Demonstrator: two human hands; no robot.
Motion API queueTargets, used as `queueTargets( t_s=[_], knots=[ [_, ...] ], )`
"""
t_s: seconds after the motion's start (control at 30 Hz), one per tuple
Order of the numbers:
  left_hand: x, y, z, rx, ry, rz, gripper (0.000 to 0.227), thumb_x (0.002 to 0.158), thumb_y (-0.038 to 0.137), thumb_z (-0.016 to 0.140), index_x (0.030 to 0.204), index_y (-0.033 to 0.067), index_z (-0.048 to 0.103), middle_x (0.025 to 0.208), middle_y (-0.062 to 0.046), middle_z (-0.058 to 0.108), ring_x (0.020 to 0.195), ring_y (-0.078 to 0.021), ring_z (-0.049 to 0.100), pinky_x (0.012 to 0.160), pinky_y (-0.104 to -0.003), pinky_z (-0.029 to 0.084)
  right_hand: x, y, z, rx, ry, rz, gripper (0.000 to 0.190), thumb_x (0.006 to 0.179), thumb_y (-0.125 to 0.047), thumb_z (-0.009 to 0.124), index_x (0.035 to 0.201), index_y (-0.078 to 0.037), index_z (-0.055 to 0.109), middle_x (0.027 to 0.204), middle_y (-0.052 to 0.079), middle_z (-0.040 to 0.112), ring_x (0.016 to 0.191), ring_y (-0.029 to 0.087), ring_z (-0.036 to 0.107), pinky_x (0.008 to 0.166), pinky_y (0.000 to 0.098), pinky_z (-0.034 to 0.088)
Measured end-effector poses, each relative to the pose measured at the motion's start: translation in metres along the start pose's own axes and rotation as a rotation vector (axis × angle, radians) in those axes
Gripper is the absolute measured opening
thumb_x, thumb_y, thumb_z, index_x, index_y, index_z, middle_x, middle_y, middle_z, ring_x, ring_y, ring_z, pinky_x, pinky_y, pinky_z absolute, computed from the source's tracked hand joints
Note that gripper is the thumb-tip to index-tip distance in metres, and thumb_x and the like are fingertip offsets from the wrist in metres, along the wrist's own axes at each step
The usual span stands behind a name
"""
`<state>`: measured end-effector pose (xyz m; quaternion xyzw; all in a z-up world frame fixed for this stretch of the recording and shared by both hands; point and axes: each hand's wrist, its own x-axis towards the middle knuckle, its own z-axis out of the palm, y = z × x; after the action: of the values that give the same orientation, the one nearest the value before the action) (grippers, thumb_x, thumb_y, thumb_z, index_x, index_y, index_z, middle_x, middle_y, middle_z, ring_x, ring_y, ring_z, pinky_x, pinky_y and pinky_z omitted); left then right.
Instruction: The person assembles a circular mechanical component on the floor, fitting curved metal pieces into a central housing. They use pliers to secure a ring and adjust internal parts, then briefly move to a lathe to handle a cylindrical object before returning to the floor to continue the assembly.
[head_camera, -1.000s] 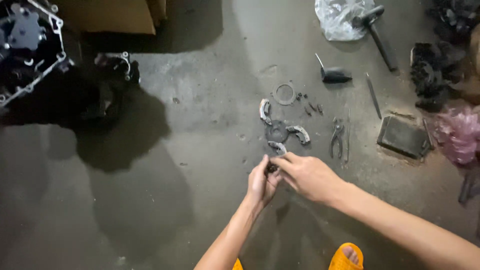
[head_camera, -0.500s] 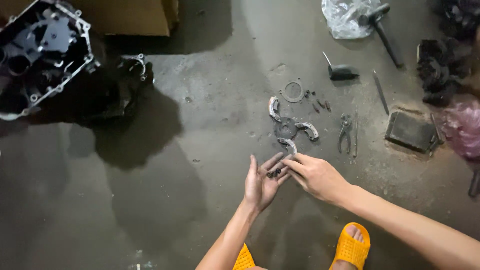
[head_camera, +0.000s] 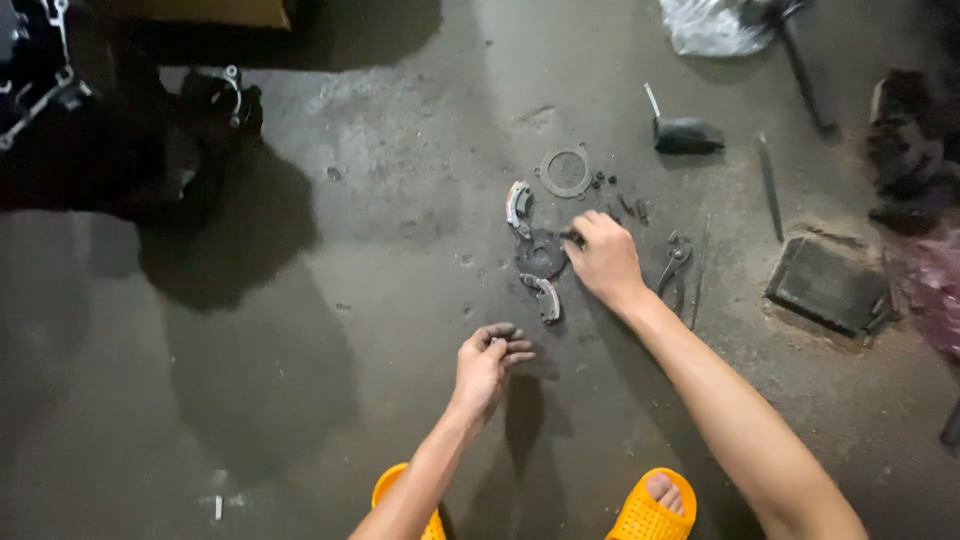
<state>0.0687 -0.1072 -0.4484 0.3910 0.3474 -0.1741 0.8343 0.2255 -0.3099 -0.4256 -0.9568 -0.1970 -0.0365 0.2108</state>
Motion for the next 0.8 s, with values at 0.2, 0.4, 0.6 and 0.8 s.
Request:
queueTargets(
  t_s=[0.2, 0.4, 0.6, 0.8],
  knots=[
    [0.002, 0.009, -0.014, 0.053, -0.024, 0.079, 0.029, 0.104, 0.008, 0.052, 0.122, -0.0138, 0.048, 0.103, -0.037, 0.070, 0.078, -0.0463, 0.075, 0.067, -0.054, 0.065, 0.011, 0.016, 0.033, -0.026, 0.008, -0.116, 0.017, 0.078, -0.013, 0.076, 0.086, -0.011, 0.061, 0.087, 0.008, 0.060, 0.082, 0.029, 0.064, 0.072, 0.0408, 0.055],
    [-0.007, 0.026, -0.004, 0.065, 0.079, 0.064, 0.020, 0.102, 0.014, 0.063, 0.105, -0.0045, 0.069, 0.078, -0.019, 0.067, 0.055, -0.0247, 0.068, 0.050, -0.039, 0.063, 0.006, 0.015, 0.037, -0.139, -0.034, -0.160, 0.017, 0.080, -0.016, 0.074, 0.085, -0.011, 0.059, 0.087, 0.007, 0.056, 0.085, 0.028, 0.062, 0.072, 0.0392, 0.054],
    [-0.006, 0.018, -0.020, -0.149, -0.151, 0.091, 0.031, 0.102, 0.004, 0.056, 0.130, -0.0095, 0.060, 0.115, -0.032, 0.070, 0.098, -0.0385, 0.073, 0.082, -0.046, 0.065, -0.001, -0.007, 0.020, -0.266, -0.023, -0.140, 0.012, 0.085, -0.021, 0.075, 0.094, -0.015, 0.072, 0.106, 0.007, 0.065, 0.099, 0.028, 0.062, 0.073, 0.0389, 0.052],
    [-0.016, 0.043, -0.010, -0.353, -0.193, 0.042, 0.031, 0.099, -0.003, 0.052, 0.128, -0.0144, 0.057, 0.130, -0.041, 0.061, 0.120, -0.0530, 0.062, 0.102, -0.061, 0.054, -0.028, -0.062, -0.020, 0.257, 0.073, 0.034, 0.012, 0.093, -0.007, 0.073, 0.104, -0.009, 0.075, 0.107, 0.014, 0.069, 0.098, 0.034, 0.068, 0.082, 0.0425, 0.055]
  ],
)
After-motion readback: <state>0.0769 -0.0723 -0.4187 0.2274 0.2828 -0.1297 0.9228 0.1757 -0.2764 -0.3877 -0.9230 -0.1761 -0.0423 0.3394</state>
